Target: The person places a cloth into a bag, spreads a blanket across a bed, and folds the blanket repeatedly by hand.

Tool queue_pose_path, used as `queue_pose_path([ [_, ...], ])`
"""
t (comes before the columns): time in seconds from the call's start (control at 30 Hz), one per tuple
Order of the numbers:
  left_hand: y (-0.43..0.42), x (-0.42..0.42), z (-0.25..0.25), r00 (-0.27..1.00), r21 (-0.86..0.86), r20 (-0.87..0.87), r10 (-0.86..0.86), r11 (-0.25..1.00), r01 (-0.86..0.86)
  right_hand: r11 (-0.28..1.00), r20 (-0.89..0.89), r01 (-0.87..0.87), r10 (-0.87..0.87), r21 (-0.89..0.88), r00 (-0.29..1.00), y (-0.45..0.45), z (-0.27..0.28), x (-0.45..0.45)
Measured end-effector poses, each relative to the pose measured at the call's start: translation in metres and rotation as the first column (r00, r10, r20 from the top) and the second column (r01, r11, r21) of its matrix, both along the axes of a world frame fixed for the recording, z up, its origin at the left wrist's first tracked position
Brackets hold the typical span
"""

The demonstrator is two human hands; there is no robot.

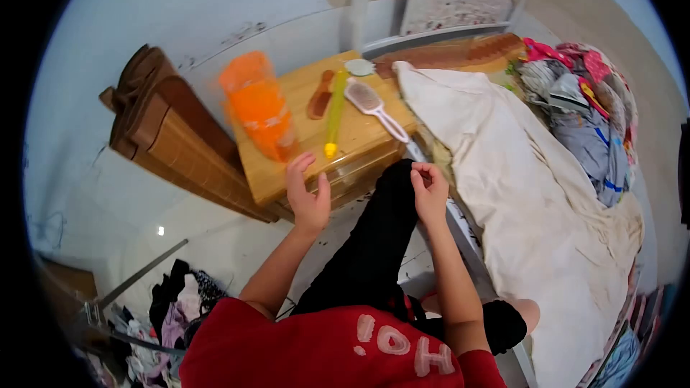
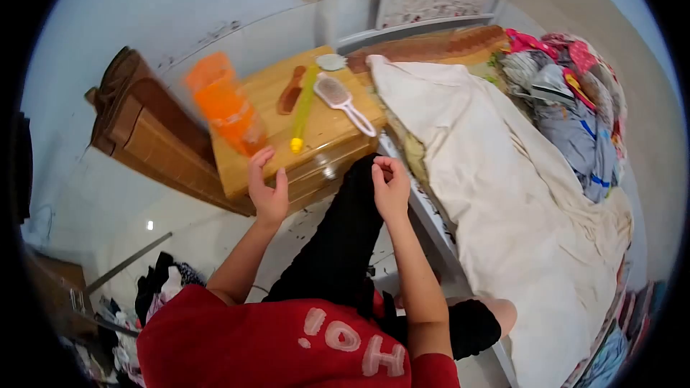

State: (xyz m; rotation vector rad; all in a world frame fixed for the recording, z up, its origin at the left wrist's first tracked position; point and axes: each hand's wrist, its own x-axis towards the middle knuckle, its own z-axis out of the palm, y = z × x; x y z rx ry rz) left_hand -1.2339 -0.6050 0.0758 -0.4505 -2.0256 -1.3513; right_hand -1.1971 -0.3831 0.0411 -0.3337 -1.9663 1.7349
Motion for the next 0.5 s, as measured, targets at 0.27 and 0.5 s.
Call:
queue_pose_path([
  [0.27, -0.078, 0.011, -0.047, 0.915, -0.034, 0.162, 0.37, 0.929, -0.37, 0.882, -0.007, 0.164, -0.18, 0.442, 0.984, -0.012, -0.014, -0.068],
  [0.5, -0.107, -0.014, -0.088, 0.895, 0.193, 0.396, 0.205, 0.934, -0.299, 0.925, 0.197, 0.337, -0.368, 0.177, 0.909, 0.048, -0.046, -0.152],
])
